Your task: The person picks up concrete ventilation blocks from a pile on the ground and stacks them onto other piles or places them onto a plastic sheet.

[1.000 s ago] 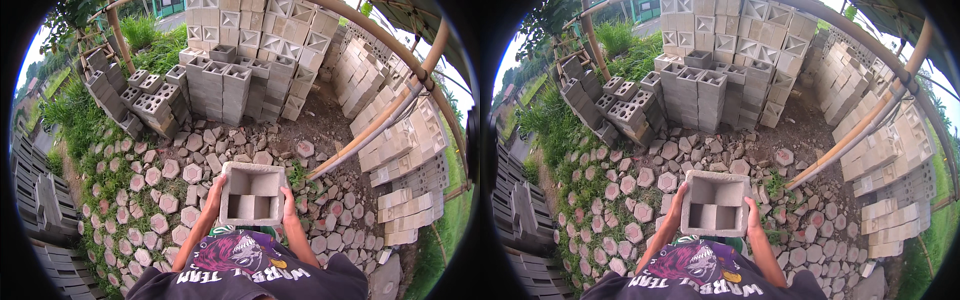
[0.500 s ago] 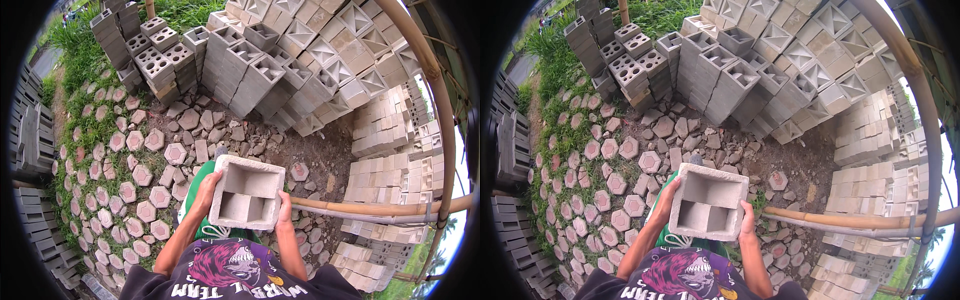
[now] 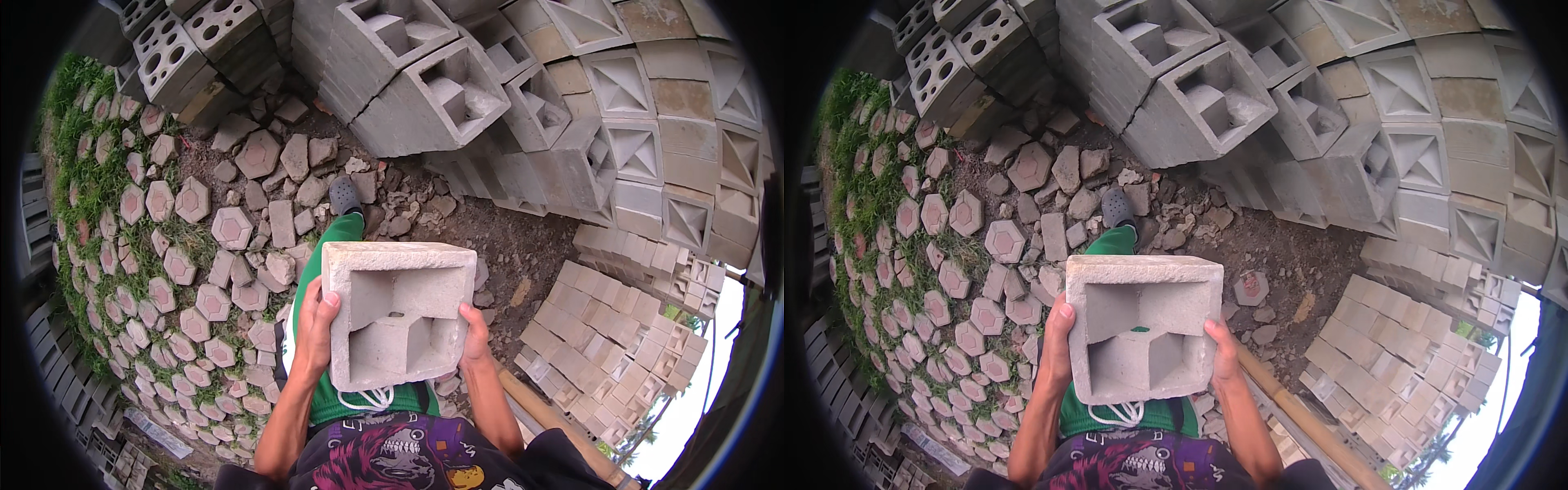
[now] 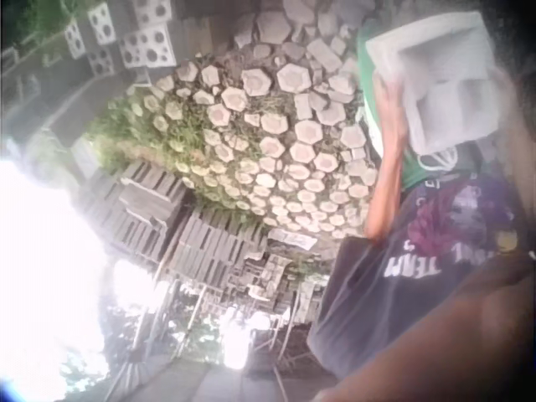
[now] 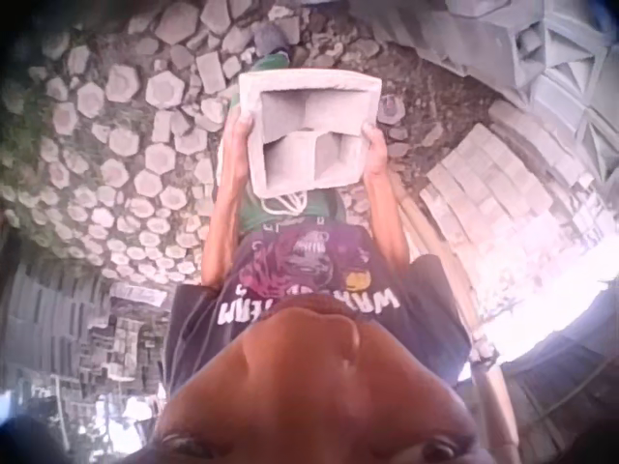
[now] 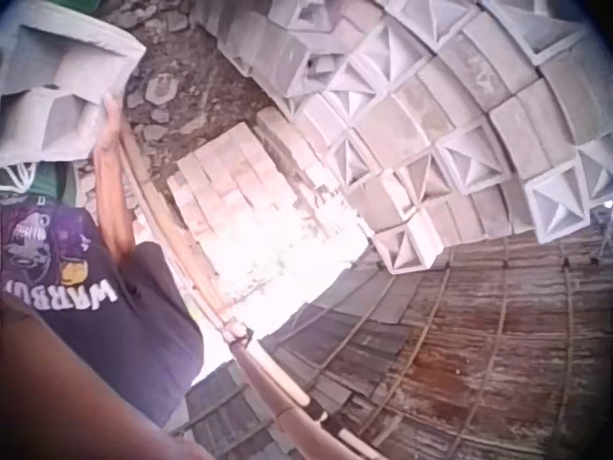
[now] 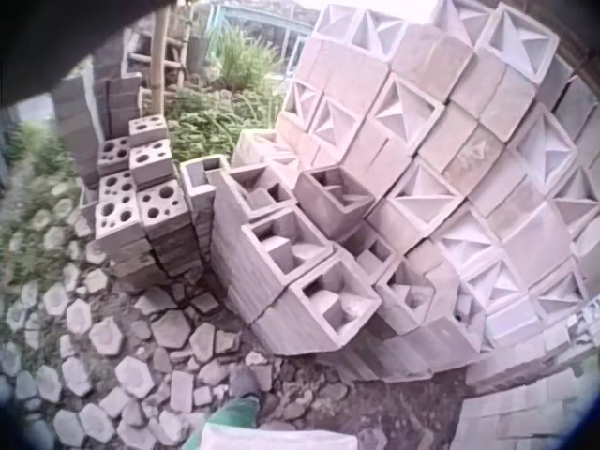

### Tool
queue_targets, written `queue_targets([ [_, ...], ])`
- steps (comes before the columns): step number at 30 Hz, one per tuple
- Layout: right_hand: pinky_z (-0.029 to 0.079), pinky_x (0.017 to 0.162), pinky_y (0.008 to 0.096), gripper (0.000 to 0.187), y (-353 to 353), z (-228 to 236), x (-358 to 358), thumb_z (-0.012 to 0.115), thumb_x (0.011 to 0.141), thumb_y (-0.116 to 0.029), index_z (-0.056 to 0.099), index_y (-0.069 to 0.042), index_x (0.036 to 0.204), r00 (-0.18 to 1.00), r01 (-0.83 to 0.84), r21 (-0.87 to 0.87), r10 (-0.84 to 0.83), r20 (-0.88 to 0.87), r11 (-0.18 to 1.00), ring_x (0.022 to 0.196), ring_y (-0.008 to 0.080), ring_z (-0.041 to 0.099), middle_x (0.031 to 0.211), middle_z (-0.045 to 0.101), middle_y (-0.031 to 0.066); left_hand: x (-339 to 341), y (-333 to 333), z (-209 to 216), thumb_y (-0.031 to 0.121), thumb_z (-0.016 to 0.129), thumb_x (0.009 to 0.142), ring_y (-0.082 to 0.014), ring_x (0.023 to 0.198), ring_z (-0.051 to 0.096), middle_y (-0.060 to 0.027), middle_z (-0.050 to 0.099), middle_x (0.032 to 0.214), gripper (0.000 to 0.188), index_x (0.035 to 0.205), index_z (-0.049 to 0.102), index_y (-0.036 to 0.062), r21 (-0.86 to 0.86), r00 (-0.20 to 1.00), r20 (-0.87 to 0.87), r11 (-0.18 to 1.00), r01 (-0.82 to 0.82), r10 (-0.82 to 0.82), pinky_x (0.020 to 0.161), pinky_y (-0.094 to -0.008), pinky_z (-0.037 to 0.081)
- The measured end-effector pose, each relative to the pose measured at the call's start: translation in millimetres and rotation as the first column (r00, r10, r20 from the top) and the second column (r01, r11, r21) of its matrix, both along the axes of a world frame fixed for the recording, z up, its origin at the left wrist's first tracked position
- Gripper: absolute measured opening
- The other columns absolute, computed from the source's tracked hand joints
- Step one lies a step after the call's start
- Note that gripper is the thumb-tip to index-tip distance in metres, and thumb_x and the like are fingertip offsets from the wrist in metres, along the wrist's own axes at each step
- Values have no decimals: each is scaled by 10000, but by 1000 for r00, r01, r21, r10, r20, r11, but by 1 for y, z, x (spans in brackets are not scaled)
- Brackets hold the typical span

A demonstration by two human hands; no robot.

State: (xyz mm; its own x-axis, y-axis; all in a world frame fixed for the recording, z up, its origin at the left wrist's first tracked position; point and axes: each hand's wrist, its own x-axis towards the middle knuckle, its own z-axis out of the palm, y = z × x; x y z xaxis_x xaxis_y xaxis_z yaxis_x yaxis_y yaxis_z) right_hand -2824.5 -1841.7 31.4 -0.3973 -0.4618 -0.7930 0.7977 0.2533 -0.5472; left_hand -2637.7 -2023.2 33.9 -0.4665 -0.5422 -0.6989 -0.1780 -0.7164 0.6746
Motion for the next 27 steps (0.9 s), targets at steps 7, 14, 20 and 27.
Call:
queue_targets([
  [7,309,1067,377,822,-61,36,-97,684,783,-255,257,-35,1450,1000,-19,-23,19,-2,1000,1249,256,428,1350,438,142,-106,-64,25,512,471,872,-194,1043,513,-139,549,1162,705,1308,439,-40,18,1000,-10,1000,2,-2,919,-313,394],
  [14,328,1051,373,905,-87,80,-170,791,684,-98,271,-46,1423,997,-55,-12,54,-60,998,1246,238,428,1325,449,125,-176,-93,30,519,394,883,-242,1063,498,-154,556,1146,690,1247,502,-57,-52,987,1,985,163,-164,960,-345,354],
  [20,350,1047,377,953,-102,84,-231,805,660,-61,235,-21,1423,975,-142,-46,132,-181,989,1250,243,422,1343,422,142,-258,-123,72,340,560,907,-172,1055,523,-111,564,1155,529,1281,479,-24,-110,995,43,989,95,-91,952,-306,393],
  [27,356,1050,387,1001,-135,61,-315,737,625,11,182,-54,1456,982,-130,-120,111,-153,984,1287,258,377,1370,380,140,-330,-153,57,77,642,688,-236,1130,510,-142,531,1238,725,1365,391,21,-264,906,106,867,422,-409,987,-327,391],
])
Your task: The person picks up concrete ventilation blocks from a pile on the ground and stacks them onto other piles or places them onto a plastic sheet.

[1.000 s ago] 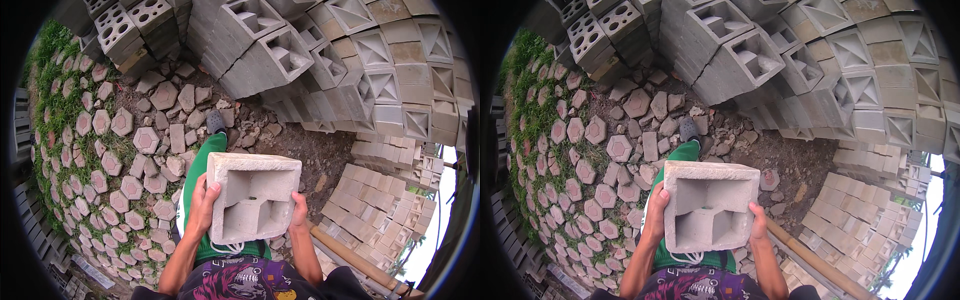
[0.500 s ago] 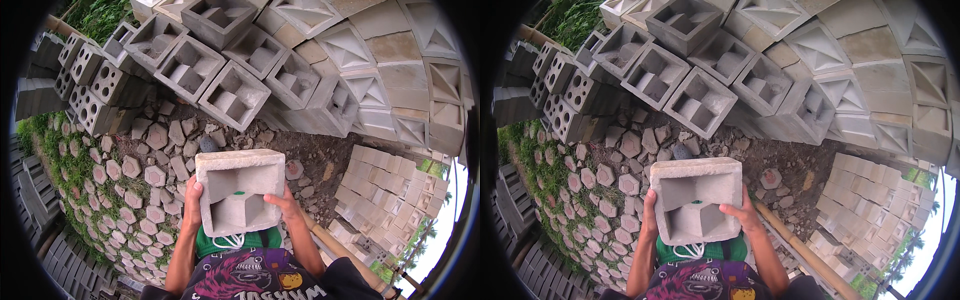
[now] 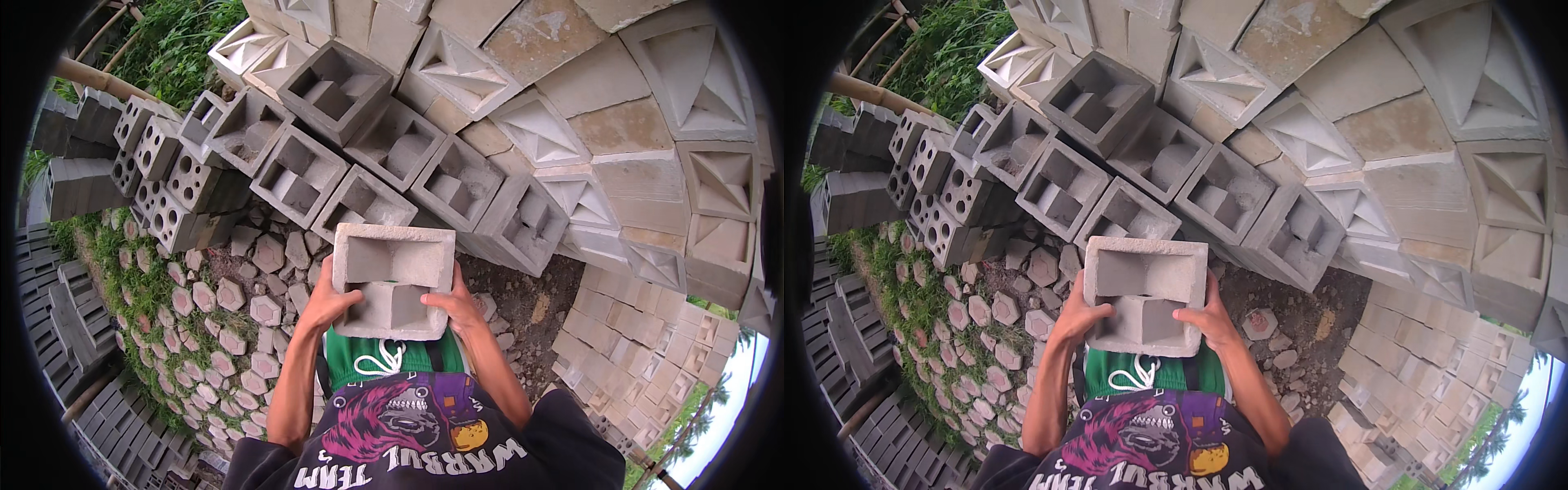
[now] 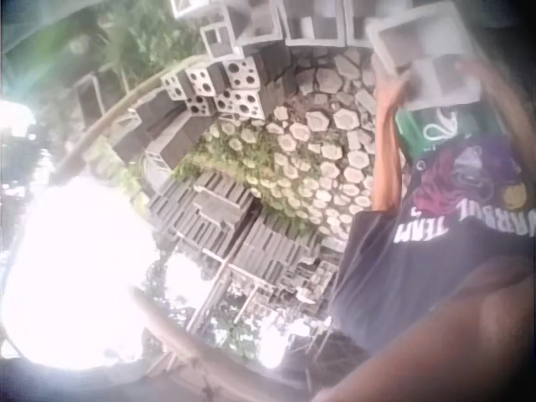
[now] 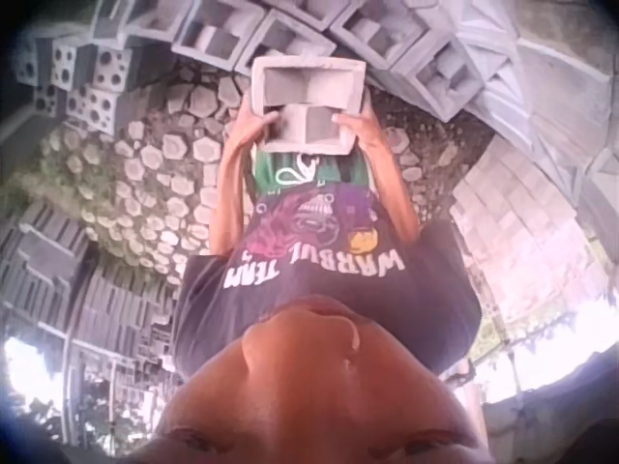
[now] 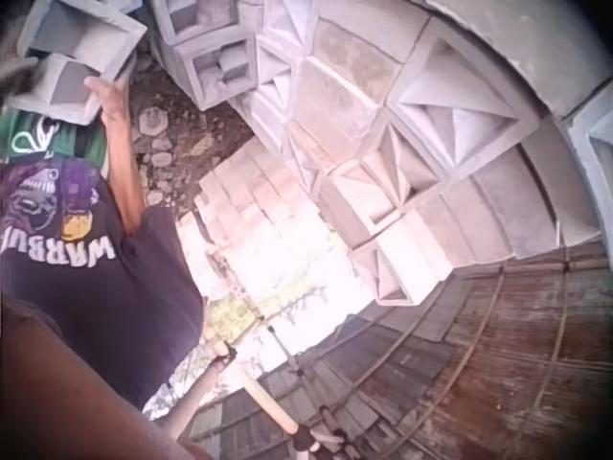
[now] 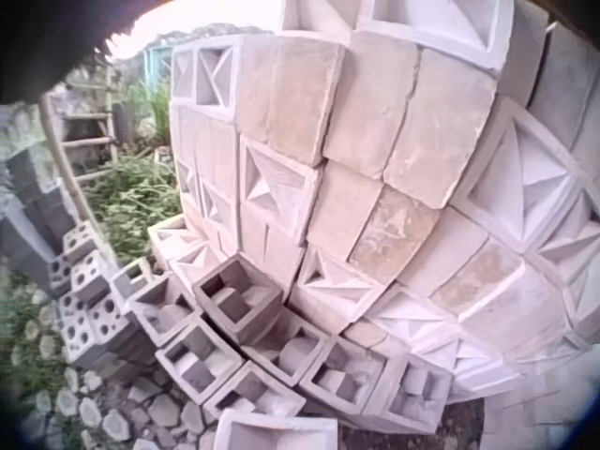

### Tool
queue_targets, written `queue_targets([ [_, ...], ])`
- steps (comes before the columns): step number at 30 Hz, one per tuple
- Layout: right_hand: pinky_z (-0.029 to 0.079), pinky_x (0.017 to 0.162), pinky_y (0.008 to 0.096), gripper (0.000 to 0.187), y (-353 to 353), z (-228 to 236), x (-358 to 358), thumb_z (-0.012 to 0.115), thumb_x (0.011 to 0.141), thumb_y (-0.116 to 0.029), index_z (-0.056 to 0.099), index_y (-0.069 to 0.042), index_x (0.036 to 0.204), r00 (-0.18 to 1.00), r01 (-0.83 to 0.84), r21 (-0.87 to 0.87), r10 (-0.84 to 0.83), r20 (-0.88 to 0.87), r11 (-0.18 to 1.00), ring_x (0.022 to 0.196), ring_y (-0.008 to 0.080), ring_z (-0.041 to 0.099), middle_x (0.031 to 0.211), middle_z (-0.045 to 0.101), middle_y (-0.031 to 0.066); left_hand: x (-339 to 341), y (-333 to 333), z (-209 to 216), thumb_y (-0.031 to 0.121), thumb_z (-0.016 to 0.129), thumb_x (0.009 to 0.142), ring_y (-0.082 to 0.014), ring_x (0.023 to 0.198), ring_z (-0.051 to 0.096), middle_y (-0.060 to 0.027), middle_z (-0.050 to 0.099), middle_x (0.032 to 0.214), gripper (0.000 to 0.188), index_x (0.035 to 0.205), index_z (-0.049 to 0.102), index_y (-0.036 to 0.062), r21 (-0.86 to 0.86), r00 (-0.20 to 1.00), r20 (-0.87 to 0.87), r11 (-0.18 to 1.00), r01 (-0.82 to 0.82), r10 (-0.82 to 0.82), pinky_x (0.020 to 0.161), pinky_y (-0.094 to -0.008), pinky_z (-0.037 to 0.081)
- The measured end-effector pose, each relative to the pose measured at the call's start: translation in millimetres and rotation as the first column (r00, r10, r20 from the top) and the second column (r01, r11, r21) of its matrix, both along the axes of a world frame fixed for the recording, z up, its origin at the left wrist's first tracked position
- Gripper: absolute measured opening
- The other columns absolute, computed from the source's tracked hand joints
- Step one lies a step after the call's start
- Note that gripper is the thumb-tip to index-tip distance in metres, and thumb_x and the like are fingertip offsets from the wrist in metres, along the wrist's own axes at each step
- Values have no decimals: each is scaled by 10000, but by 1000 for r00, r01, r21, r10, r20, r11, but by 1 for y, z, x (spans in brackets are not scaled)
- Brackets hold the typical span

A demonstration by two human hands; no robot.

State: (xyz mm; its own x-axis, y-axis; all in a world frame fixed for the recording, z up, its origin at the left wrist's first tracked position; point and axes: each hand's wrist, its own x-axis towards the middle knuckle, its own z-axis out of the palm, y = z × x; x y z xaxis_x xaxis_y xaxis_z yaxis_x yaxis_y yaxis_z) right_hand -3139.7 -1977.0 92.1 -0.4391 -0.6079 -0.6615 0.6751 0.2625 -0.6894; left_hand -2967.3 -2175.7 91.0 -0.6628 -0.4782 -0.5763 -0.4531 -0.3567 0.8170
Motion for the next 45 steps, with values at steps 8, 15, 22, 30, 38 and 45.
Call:
queue_targets([
  [8,415,965,368,930,-28,-38,-96,596,614,48,215,-85,1452,997,68,69,-66,-26,995,1194,259,450,1291,439,126,-114,-34,-45,-6,547,685,-197,967,598,-103,647,991,587,1271,544,29,4,981,179,997,73,-72,879,-321,463],
  [15,422,925,333,872,-69,-104,-152,560,622,48,246,-38,1432,980,189,51,-184,-81,981,1145,223,464,1264,443,119,-199,-84,-88,99,589,661,-257,944,646,-172,679,1017,631,1289,548,50,-334,980,147,926,177,-134,872,-350,477],
  [22,383,985,323,857,-114,-144,-165,550,624,57,252,-16,1424,931,342,41,-333,-147,939,1174,233,457,1284,432,126,-253,-141,-102,102,570,649,-315,970,651,-197,679,1019,650,1297,545,59,-394,966,118,882,260,-231,873,-376,483],
  [30,366,1010,323,830,-132,-147,-161,561,646,36,254,7,1417,882,442,122,-406,-240,888,1211,250,446,1326,411,152,-246,-127,-87,119,686,717,-392,1003,609,-236,652,1053,545,1235,559,6,-679,969,236,701,220,-76,891,-426,482],
  [38,325,1081,389,830,-135,-134,-156,602,675,-2,235,23,1419,888,370,194,-284,-362,909,1262,299,419,1380,372,193,-208,-7,-111,423,727,759,-368,1268,446,-275,435,1374,883,1366,347,-93,-207,766,380,855,-475,518,1046,-414,364],
  [45,358,1046,396,728,-139,-142,-158,533,679,58,309,11,1371,886,378,113,-324,-332,919,1212,296,467,1329,442,161,-218,-16,-98,406,657,799,-404,986,632,-267,658,1033,608,1182,547,-52,-265,829,313,881,-393,464,862,-447,478],
])
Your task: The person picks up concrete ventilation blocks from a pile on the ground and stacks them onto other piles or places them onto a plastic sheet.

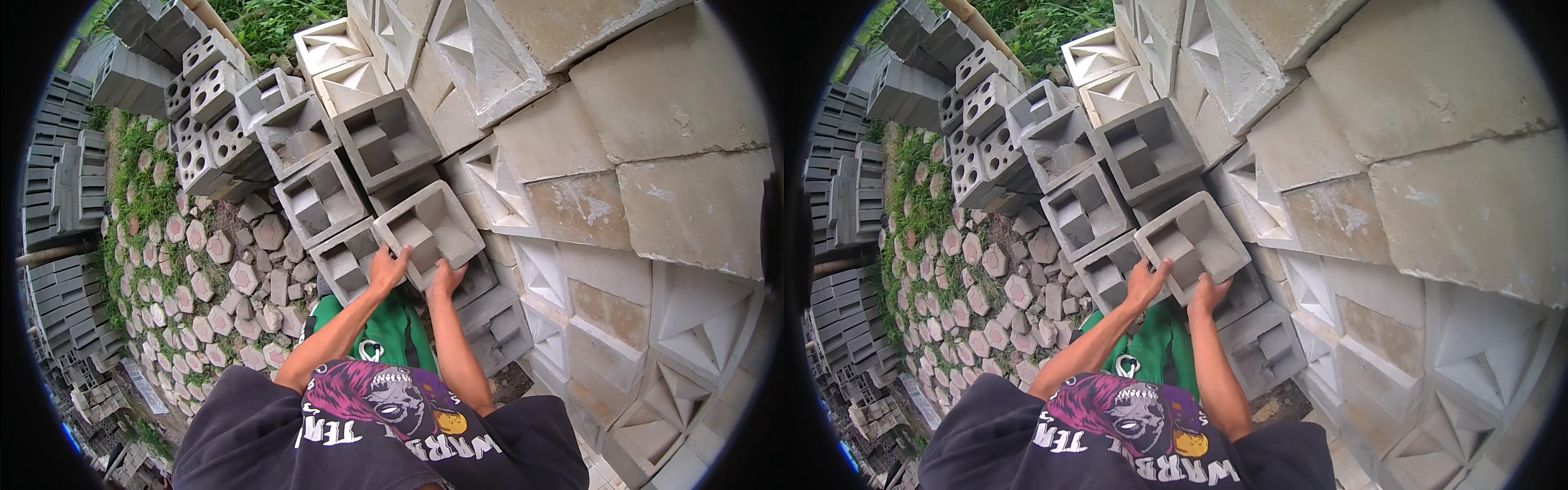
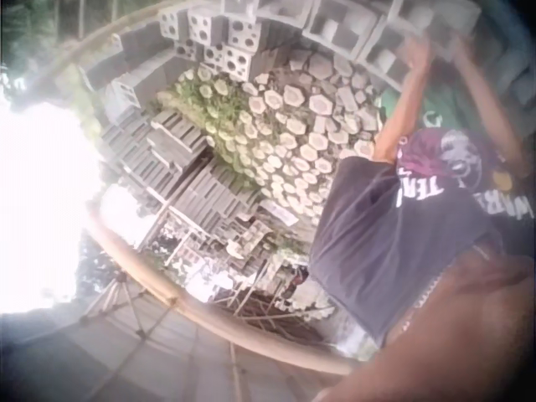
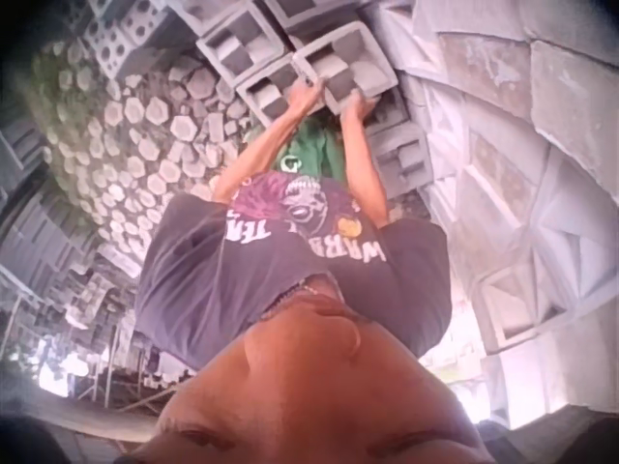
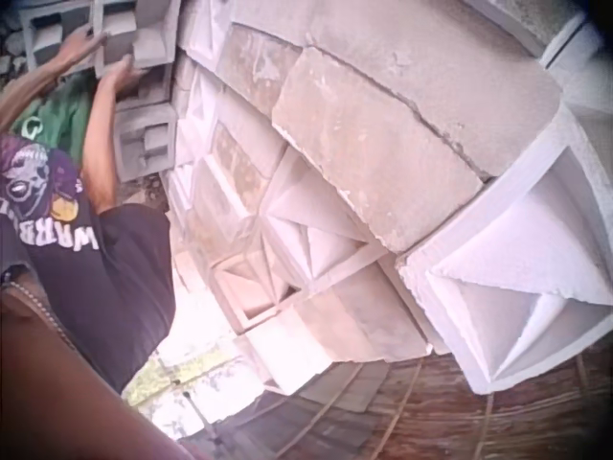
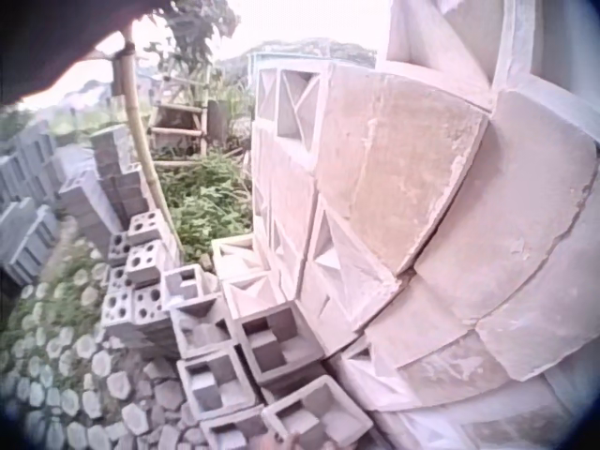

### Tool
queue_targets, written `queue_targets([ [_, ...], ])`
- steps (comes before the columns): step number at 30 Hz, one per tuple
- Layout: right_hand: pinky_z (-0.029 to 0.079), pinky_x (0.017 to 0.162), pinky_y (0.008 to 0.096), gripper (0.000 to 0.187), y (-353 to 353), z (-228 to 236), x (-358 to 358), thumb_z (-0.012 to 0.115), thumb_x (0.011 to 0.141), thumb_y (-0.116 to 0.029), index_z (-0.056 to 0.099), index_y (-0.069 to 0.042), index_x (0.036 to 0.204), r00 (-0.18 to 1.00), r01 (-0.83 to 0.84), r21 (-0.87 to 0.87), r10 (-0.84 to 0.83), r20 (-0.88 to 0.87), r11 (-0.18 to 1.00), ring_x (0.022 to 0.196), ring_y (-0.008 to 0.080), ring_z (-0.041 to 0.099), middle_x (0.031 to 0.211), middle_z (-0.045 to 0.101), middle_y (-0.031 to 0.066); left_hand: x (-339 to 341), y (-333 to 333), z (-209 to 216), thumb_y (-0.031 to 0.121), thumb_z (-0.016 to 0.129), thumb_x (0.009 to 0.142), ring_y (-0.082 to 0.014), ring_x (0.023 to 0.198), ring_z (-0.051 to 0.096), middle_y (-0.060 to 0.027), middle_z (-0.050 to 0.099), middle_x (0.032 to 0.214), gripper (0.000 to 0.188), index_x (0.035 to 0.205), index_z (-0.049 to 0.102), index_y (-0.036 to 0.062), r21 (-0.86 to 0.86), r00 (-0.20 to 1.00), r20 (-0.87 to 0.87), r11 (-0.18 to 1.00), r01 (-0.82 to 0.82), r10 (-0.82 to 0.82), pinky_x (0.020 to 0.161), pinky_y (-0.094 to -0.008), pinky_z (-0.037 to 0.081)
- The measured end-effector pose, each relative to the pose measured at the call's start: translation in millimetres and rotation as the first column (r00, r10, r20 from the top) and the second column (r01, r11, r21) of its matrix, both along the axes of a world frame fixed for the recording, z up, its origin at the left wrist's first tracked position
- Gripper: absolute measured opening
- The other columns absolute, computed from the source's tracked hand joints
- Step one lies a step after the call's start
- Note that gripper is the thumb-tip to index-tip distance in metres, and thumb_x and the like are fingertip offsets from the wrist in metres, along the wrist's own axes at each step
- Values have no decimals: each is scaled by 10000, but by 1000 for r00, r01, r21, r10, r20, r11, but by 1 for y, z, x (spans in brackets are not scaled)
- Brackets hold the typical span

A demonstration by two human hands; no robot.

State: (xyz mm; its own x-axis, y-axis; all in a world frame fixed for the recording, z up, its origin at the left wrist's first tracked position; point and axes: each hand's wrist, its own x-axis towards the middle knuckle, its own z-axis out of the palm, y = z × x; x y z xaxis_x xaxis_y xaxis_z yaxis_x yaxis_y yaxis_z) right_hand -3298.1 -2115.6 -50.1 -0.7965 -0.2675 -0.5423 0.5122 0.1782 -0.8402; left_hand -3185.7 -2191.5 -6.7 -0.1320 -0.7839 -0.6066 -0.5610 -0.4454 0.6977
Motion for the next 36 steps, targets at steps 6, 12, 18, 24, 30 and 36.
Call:
queue_targets([
  [6,399,1017,418,727,-23,-2,18,508,683,65,268,15,1368,995,70,148,-60,-74,987,1202,311,476,1351,406,186,7,-17,-28,399,678,764,-418,978,631,-292,648,1024,764,1313,423,-66,-85,994,-1,990,111,-111,859,-459,483],
  [12,344,1087,437,738,-51,3,19,518,725,29,211,50,1396,993,93,133,-82,-91,987,1249,348,414,1317,349,242,6,-26,-23,315,701,695,-430,918,642,-297,652,975,917,1386,291,-126,-183,990,-38,975,124,-133,828,-450,507],
  [18,328,1076,450,733,-63,-11,12,546,743,-15,198,70,1382,981,14,273,40,-191,962,1241,378,395,1295,338,266,-7,-38,-10,270,683,677,-408,872,653,-283,657,909,879,1379,318,-114,-175,998,31,982,64,-60,801,-456,509],
  [24,309,1076,447,715,-50,-19,10,575,752,-42,218,117,1351,933,-155,367,259,-252,917,1237,399,389,1302,344,301,-9,-34,-13,278,707,692,-417,927,641,-276,655,990,856,1372,342,-91,-240,996,73,968,74,-58,835,-457,500],
  [30,297,1085,447,754,-49,-28,3,608,734,-63,221,121,1355,927,-160,328,256,-275,931,1241,411,382,1288,359,309,-14,-38,-13,284,717,689,-390,1005,627,-282,629,1083,873,1371,342,-112,-242,981,167,961,135,-96,871,-424,494],
  [36,291,1079,454,778,-47,-39,0,619,723,-85,227,117,1363,913,-141,322,249,-324,936,1213,407,399,1279,369,301,-17,-76,-3,356,597,810,-374,1325,380,-296,369,1423,865,1442,199,-80,-163,977,-108,966,-199,183,1087,-391,304],
])
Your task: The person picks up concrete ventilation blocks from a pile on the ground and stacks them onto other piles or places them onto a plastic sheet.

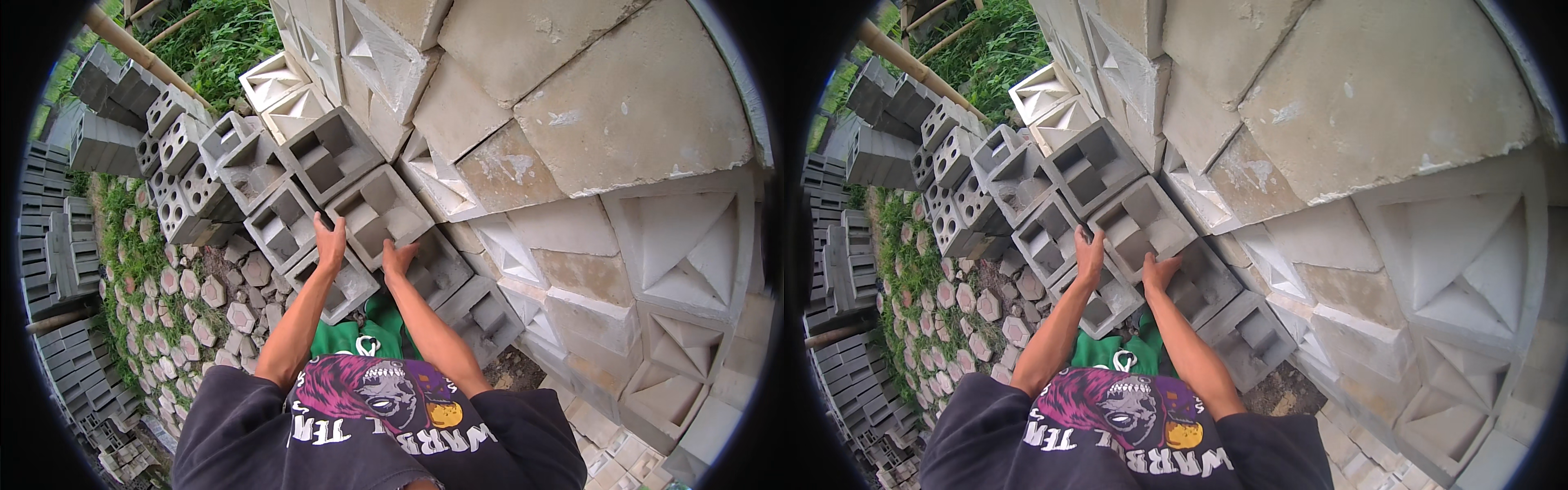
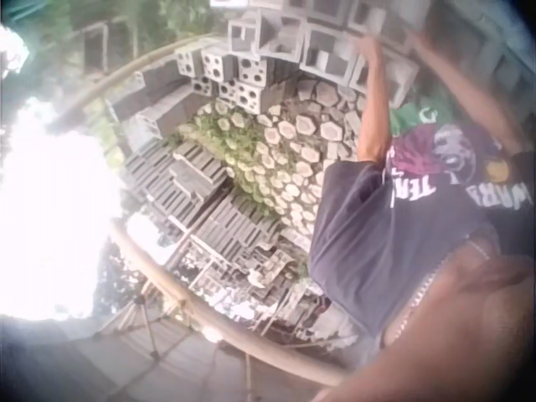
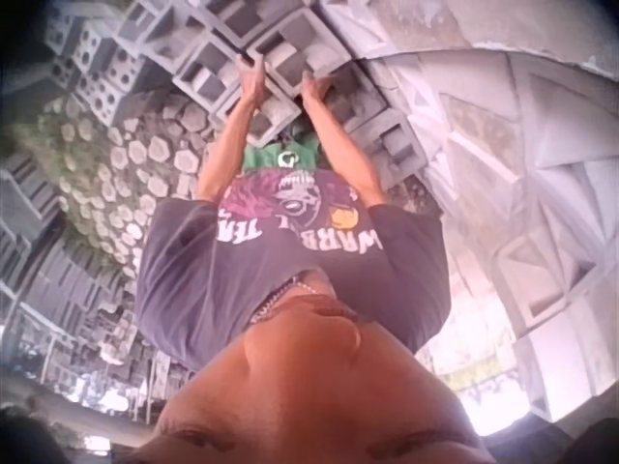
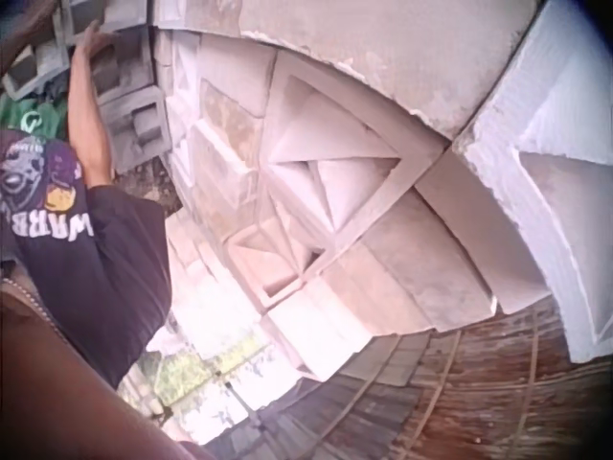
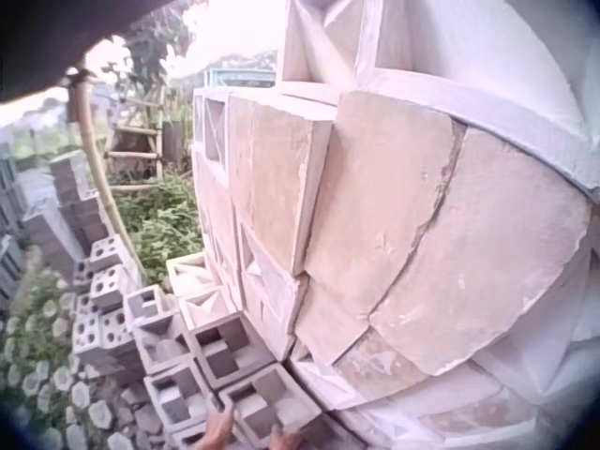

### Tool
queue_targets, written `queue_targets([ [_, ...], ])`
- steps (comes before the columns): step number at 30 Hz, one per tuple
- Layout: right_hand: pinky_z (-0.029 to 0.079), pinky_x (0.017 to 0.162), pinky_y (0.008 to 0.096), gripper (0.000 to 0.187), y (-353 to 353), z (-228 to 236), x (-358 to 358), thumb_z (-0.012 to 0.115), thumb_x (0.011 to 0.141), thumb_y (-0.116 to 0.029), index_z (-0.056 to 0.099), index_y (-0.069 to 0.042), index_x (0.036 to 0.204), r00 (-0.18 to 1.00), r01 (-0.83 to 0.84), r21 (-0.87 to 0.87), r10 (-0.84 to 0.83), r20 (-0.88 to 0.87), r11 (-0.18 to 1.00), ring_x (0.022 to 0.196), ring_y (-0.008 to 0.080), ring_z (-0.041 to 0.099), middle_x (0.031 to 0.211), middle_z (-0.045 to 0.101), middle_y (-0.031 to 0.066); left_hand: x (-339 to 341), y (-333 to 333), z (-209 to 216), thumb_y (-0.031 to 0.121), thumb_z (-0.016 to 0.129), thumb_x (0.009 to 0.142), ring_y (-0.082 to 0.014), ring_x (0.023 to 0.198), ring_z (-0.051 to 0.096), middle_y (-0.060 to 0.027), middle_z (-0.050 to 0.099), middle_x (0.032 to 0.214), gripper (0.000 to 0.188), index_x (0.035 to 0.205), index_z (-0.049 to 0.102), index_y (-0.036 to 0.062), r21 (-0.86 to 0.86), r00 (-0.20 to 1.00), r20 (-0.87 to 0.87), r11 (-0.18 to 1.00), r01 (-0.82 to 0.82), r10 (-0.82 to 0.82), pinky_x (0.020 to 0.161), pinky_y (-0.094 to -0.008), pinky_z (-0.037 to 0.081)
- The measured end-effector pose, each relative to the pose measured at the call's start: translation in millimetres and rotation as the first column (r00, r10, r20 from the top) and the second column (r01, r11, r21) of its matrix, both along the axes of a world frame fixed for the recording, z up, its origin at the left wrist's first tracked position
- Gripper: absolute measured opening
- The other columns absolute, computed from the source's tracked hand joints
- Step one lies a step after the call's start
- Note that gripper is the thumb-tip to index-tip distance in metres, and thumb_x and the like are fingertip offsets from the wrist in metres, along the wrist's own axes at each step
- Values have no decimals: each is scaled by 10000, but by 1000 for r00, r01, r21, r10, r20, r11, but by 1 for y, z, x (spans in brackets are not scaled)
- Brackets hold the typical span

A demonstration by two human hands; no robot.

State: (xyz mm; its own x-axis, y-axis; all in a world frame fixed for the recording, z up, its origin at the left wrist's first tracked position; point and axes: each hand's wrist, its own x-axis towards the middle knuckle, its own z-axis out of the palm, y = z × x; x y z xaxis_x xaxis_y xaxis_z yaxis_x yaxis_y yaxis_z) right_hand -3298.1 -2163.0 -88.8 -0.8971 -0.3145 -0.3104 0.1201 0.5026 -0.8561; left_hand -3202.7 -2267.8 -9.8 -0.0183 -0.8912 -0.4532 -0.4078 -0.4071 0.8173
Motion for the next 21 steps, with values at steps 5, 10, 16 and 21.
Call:
queue_targets([
  [5,291,1093,447,770,-15,7,14,604,726,-58,232,84,1386,975,216,-121,-208,73,969,1255,403,379,1332,357,282,-9,-58,-6,523,501,897,-382,1308,410,-301,417,1387,834,1398,298,-112,95,995,76,993,-64,57,1072,-395,327],
  [10,384,1045,425,689,-24,10,18,552,721,-48,305,67,1354,941,331,-40,-326,91,943,1187,379,497,1307,450,270,-11,-61,-30,591,454,912,-410,1292,424,-331,435,1356,877,1382,306,-135,65,985,135,991,-116,107,1076,-424,331],
  [16,382,1034,412,698,-25,21,21,564,739,-70,286,66,1364,934,306,23,-305,185,952,1204,347,489,1350,432,247,-3,-62,-22,630,423,904,-434,1283,423,-357,411,1360,943,1404,234,-147,110,978,196,989,-99,76,1072,-429,331],
  [21,337,1060,395,738,-6,60,22,650,838,-191,228,21,1405,908,165,-20,-144,394,986,1250,288,426,1404,377,178,13,-47,-21,534,476,914,-430,1177,524,-356,517,1241,837,1380,305,-139,-8,991,135,1000,10,-8,1009,-432,402],
])
